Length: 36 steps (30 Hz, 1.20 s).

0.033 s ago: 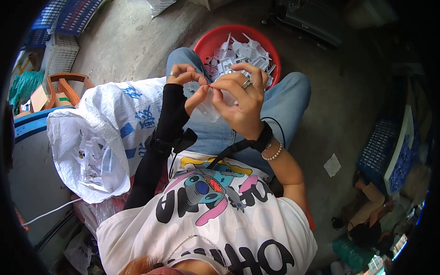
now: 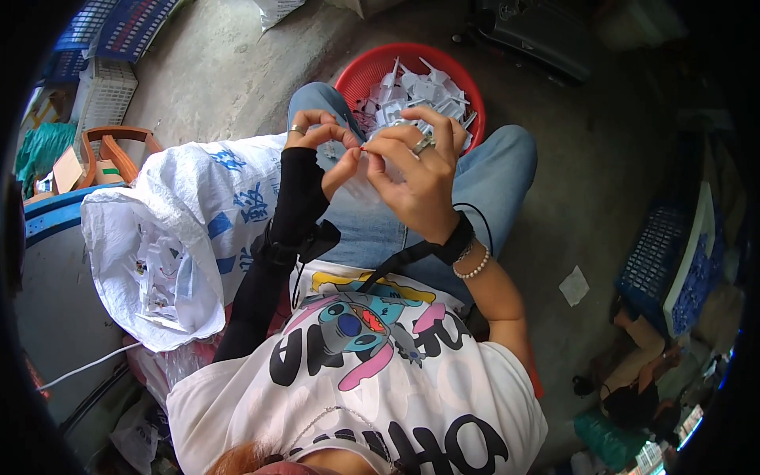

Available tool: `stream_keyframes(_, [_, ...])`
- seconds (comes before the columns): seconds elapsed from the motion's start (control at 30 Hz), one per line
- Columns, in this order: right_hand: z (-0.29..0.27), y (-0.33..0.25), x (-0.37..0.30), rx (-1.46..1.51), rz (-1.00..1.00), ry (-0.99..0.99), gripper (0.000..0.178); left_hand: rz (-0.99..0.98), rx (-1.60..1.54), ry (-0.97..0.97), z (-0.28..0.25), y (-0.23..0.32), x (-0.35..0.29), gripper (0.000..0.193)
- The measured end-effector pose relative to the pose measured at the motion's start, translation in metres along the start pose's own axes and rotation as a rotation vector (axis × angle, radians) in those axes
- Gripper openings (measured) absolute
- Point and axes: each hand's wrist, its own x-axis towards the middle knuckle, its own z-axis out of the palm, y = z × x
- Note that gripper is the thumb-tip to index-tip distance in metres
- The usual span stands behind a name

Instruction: Assemble small plastic components and internal parts and sort them into bags and buckets.

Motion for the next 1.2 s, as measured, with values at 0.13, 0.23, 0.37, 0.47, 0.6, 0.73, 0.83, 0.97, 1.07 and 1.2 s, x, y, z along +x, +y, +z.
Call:
stream_keyframes(0.13, [-0.004,-0.008,0.008,-0.297,-0.189,-0.062,0.016,0.161,0.248,0.095,0.003,0.008,-0.001,0.015])
stream_keyframes(0.23, [-0.010,-0.009,0.015,-0.280,-0.191,-0.132,0.015,0.223,0.366,0.132,0.005,0.008,-0.001,0.015])
stream_keyframes(0.37, [-0.004,0.002,0.007,0.092,0.022,-0.066,0.013,-0.018,-0.039,-0.003,-0.001,0.001,0.003,0.013])
stream_keyframes(0.47, [-0.004,0.000,0.009,0.059,0.067,-0.063,0.013,-0.020,-0.060,-0.045,0.000,0.001,0.005,0.014])
stream_keyframes(0.6, [-0.008,-0.008,0.013,-0.299,-0.230,-0.112,0.015,0.142,0.223,0.082,0.001,0.007,-0.001,0.014])
stream_keyframes(0.73, [-0.003,0.001,0.007,0.075,0.013,-0.062,0.017,-0.023,-0.074,-0.025,-0.006,-0.001,0.003,0.015])
stream_keyframes(0.83, [0.002,0.002,0.002,0.409,0.266,-0.058,0.019,-0.020,-0.096,-0.023,-0.003,0.000,0.003,0.014])
stream_keyframes(0.97, [-0.006,-0.007,0.013,-0.218,-0.167,-0.099,0.017,0.229,0.265,0.091,-0.004,0.002,0.001,0.014])
stream_keyframes(1.07, [-0.002,-0.001,0.008,0.502,0.421,-0.179,0.012,0.056,0.038,0.013,-0.007,0.000,0.003,0.014])
stream_keyframes(1.2, [0.002,-0.005,0.013,-0.027,-0.079,-0.087,0.016,0.088,0.020,0.004,-0.002,-0.004,0.000,0.014])
